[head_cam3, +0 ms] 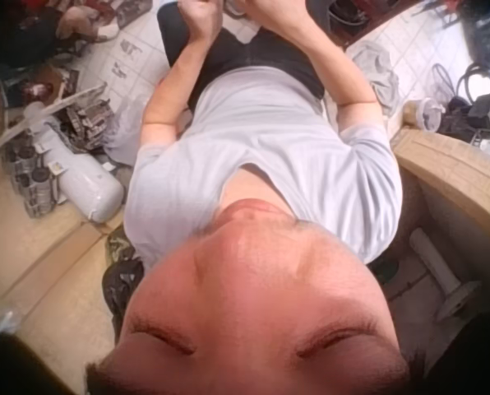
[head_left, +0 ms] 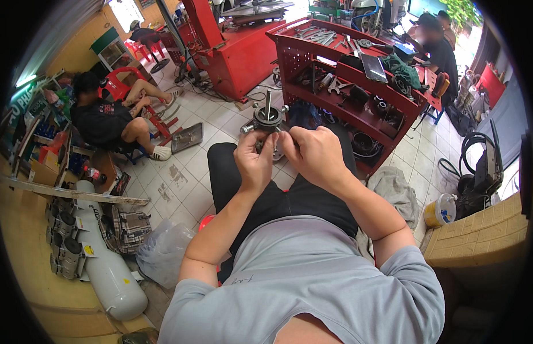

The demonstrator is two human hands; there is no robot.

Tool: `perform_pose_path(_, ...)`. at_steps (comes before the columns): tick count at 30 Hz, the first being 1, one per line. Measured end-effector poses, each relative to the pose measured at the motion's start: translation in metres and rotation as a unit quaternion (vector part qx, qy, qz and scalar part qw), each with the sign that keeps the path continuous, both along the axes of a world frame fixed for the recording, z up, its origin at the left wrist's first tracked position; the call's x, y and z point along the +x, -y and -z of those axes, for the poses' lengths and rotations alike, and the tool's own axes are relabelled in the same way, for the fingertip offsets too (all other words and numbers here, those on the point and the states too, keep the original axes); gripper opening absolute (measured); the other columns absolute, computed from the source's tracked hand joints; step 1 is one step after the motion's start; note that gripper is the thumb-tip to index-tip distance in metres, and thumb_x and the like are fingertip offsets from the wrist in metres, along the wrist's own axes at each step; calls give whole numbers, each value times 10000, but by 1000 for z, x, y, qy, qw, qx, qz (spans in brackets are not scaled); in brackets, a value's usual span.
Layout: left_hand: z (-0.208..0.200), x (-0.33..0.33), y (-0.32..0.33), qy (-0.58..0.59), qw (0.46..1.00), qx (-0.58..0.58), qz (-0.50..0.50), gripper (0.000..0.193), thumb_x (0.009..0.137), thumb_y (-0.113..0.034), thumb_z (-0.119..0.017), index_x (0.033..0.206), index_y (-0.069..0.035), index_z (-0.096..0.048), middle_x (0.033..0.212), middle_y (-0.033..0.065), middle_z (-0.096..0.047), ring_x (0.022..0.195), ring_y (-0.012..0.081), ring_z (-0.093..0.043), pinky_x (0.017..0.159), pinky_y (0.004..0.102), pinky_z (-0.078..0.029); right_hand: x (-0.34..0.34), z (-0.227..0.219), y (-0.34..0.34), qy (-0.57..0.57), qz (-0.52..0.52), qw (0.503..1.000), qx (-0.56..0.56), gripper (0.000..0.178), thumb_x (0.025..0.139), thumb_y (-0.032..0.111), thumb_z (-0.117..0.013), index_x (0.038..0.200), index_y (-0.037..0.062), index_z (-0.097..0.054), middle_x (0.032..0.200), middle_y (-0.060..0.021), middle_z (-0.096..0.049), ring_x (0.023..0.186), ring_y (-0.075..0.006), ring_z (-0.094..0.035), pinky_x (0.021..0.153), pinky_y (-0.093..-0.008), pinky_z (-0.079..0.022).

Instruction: The person sits in a workshop and assembles a small mechanical component, likely a carburetor, by hand. They manipulate various small parts, including a central shaft and a circular housing, fitting them together and adjusting the assembly throughout the clip.

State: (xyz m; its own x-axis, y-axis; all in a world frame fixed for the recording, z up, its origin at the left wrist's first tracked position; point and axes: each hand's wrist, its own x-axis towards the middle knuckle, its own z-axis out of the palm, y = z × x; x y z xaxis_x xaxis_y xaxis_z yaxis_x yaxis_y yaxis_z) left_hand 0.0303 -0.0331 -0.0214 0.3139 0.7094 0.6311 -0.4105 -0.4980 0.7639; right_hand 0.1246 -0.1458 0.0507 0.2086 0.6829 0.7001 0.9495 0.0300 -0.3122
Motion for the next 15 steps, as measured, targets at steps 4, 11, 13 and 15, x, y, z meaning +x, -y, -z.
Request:
perform_pose_path(4,-7,-4,3,24,997,-50,60,81,913,-36,-688,966,23,-672,910,22,-641,791,55,-574,680,203,-451,-5,-1,1,-39,-22,999,22,347,891,257,-628,612,66,-549,497,-122,-529,446,-330,-515,528,-395,-411)
perform_pose_path(11,18,9,5,0,976,-182,117,126,984,-132,-612,993,-15,-659,893,-24,-630,764,28,-537,692,179,-427,-1,16,-10,15,26,1000,-1,329,879,246,-652,627,66,-540,528,-115,-541,466,-321,-505,545,-393,-396)
perform_pose_path(13,28,15,5,-13,975,-194,103,149,999,-160,-591,1031,-25,-647,941,-21,-626,821,30,-547,731,194,-440,3,22,-13,48,46,998,-12,331,881,254,-648,625,72,-543,523,-106,-547,467,-311,-520,549,-391,-398)
perform_pose_path(15,33,20,8,-31,974,-212,74,163,1004,-166,-583,1073,-26,-628,976,-17,-624,849,32,-554,747,203,-449,3,26,-15,60,50,997,-12,330,884,256,-641,627,75,-541,517,-99,-545,465,-302,-523,549,-389,-396)
